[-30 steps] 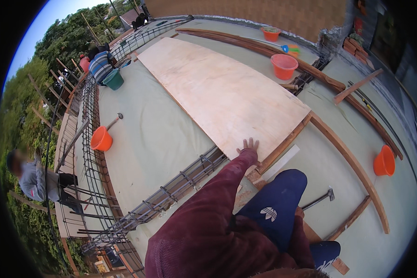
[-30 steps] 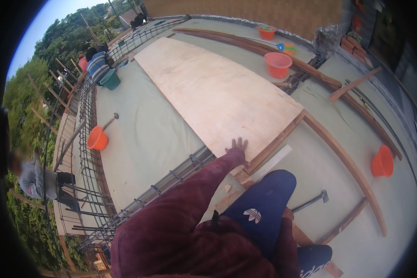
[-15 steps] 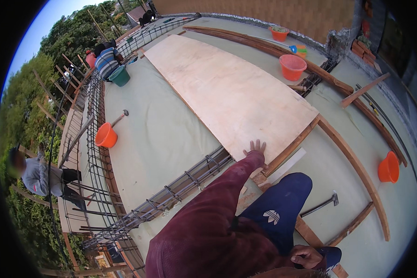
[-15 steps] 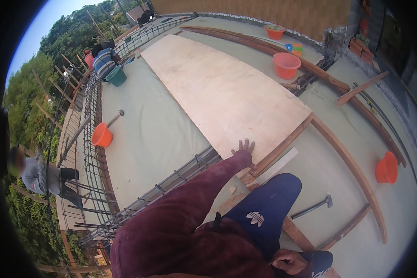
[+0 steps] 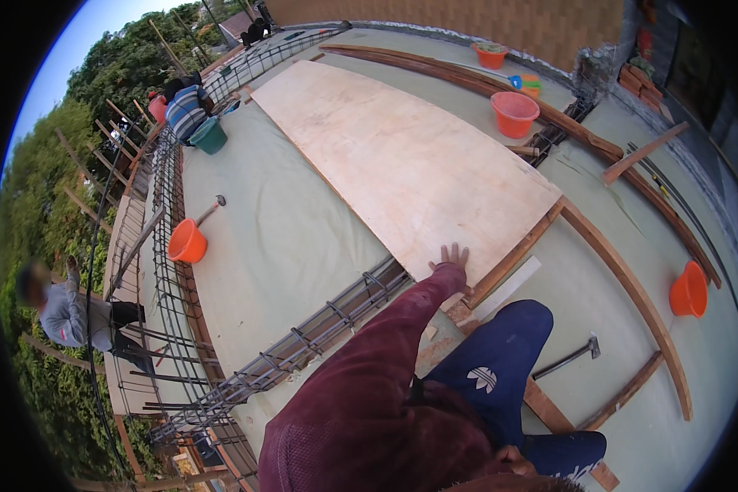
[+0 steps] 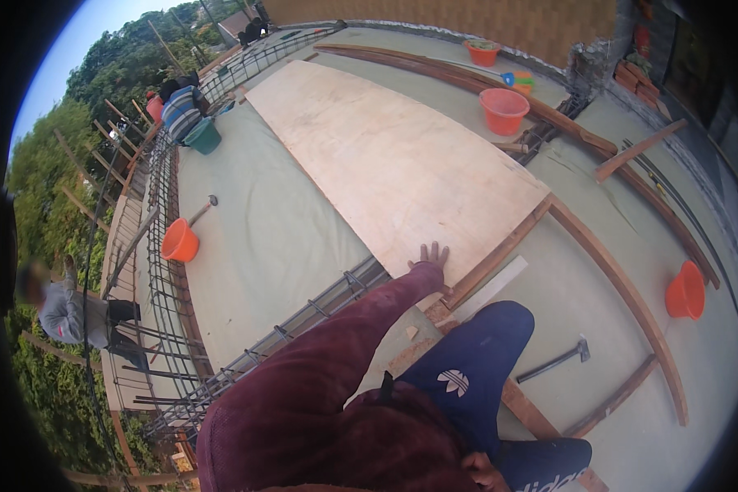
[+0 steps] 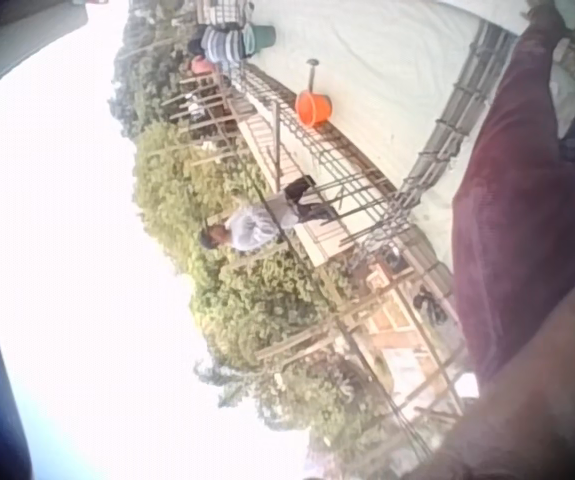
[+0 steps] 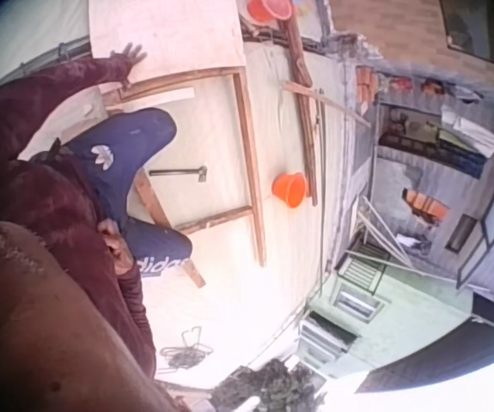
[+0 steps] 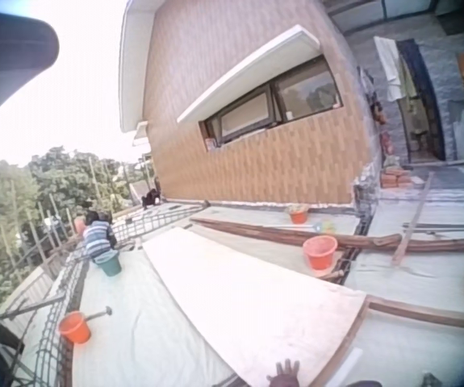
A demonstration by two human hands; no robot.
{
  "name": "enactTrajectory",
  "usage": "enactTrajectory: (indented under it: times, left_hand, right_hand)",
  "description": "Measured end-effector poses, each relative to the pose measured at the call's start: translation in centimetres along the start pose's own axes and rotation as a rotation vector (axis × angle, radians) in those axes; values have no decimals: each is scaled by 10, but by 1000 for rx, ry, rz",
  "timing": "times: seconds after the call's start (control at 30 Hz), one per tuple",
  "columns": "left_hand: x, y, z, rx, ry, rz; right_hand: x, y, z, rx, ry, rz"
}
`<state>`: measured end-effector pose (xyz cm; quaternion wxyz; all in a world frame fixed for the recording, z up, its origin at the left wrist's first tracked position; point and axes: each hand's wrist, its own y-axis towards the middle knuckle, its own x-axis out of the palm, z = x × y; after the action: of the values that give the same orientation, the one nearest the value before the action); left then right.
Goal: The person arranges wooden planks on a rooftop and uses a hand saw to cut a plank to size. The person positions the wood, saws through it, and sets the cut piece aside.
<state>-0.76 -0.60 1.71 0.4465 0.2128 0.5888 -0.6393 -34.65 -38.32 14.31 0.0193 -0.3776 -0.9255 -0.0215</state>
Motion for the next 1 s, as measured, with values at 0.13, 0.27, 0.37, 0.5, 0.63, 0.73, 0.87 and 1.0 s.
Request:
enactTrajectory:
  times: [0.13, 0.27, 0.37, 0.5, 0.63, 0.73, 0.87, 1.0]
  left_hand:
    - [7, 5, -3, 6, -17, 37]
    - [5, 6, -2, -4, 0, 17]
    - [6, 7, -1, -9, 2, 31]
    - [7, 8, 0, -6, 8, 22]
    - [7, 10, -3, -14, 21, 24]
    - [8, 12, -2, -20, 28, 23]
    - [8, 11, -1, -19, 24, 19]
    - [7, 12, 1, -20, 38, 11]
  right_hand:
    - [-2, -1, 8, -55, 48, 69]
    - [1, 2, 20, -135, 112, 91]
    - [8, 3, 12, -86, 23, 81]
    - [14, 0, 5, -64, -151, 57]
    - [14, 1, 4, -76, -191, 50]
    - [17, -9, 21, -3, -42, 130]
    - [14, -16, 38, -65, 89, 119]
    - [5, -27, 46, -293, 166, 103]
